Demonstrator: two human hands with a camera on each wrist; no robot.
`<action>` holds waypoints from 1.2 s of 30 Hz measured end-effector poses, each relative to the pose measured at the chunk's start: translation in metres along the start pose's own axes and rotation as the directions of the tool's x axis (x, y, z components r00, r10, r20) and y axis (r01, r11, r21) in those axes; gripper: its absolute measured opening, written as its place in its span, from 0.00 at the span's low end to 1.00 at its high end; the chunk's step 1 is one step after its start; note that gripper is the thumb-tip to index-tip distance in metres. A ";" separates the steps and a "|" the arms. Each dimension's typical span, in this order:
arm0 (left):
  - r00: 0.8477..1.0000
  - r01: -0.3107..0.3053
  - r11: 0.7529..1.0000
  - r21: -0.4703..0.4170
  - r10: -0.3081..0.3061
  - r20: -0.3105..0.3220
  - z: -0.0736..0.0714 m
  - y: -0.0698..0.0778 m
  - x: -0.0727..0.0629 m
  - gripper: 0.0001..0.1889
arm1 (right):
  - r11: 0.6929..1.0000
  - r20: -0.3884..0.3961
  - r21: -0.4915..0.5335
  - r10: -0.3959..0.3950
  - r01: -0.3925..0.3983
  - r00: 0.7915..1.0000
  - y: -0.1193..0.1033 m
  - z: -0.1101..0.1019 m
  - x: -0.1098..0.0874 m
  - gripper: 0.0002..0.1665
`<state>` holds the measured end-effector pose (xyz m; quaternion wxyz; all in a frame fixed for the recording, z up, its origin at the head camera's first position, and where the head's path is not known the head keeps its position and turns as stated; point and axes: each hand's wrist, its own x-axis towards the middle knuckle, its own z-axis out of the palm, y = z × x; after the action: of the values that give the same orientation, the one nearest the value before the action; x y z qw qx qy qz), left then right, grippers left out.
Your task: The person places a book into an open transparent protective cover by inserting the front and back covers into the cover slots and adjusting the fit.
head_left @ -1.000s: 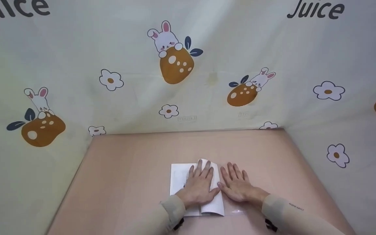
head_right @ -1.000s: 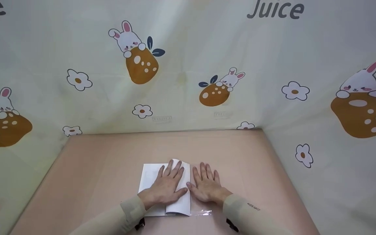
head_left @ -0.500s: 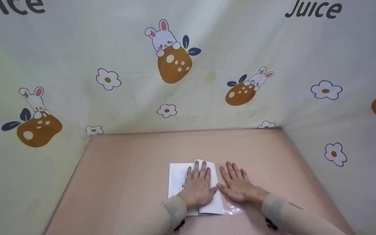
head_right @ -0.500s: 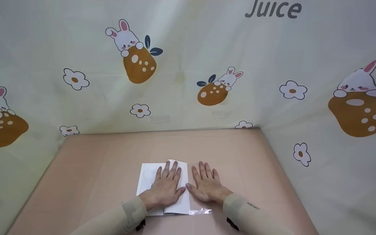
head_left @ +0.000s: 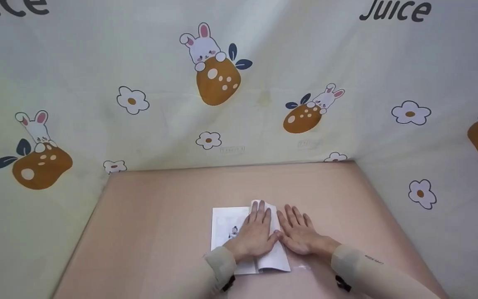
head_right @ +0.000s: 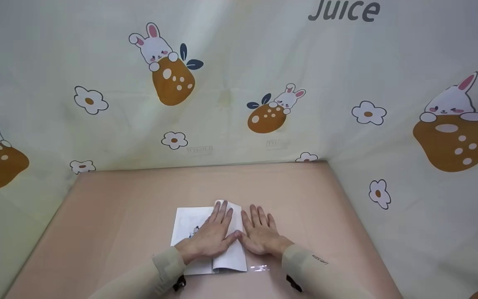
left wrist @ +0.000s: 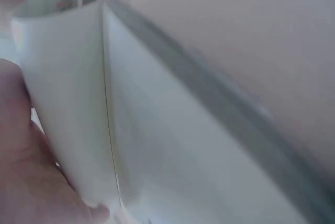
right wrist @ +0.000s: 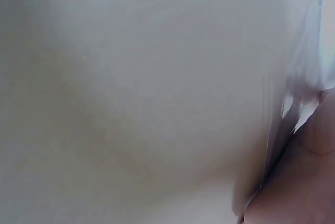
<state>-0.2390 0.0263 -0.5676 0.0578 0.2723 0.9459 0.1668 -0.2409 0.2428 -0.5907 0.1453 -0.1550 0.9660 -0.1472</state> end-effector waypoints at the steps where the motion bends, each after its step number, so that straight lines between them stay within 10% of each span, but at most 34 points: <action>1: 1.000 0.007 0.999 -0.038 -0.007 0.000 -0.002 -0.004 -0.001 0.46 | 1.000 0.001 0.008 -0.002 0.002 1.000 0.000 0.000 0.001 0.51; 5: 0.999 0.046 0.990 -0.132 -0.046 0.003 -0.001 -0.015 -0.006 0.57 | 0.999 -0.001 0.043 0.008 -0.007 1.000 -0.001 0.000 0.001 0.50; 13: 0.997 0.071 0.996 -0.046 -0.070 0.029 0.008 -0.006 -0.001 0.72 | 0.996 -0.016 0.082 0.016 -0.015 1.000 0.000 0.000 0.002 0.51; 36: 0.978 0.128 0.990 0.054 -0.135 0.159 0.004 -0.003 -0.008 0.76 | 0.996 -0.049 0.083 0.020 -0.016 0.999 -0.002 0.004 0.001 0.49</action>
<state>-0.2327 0.0208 -0.5719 0.1397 0.2231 0.9574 0.1191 -0.2403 0.2393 -0.5941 0.1287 -0.1366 0.9638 -0.1895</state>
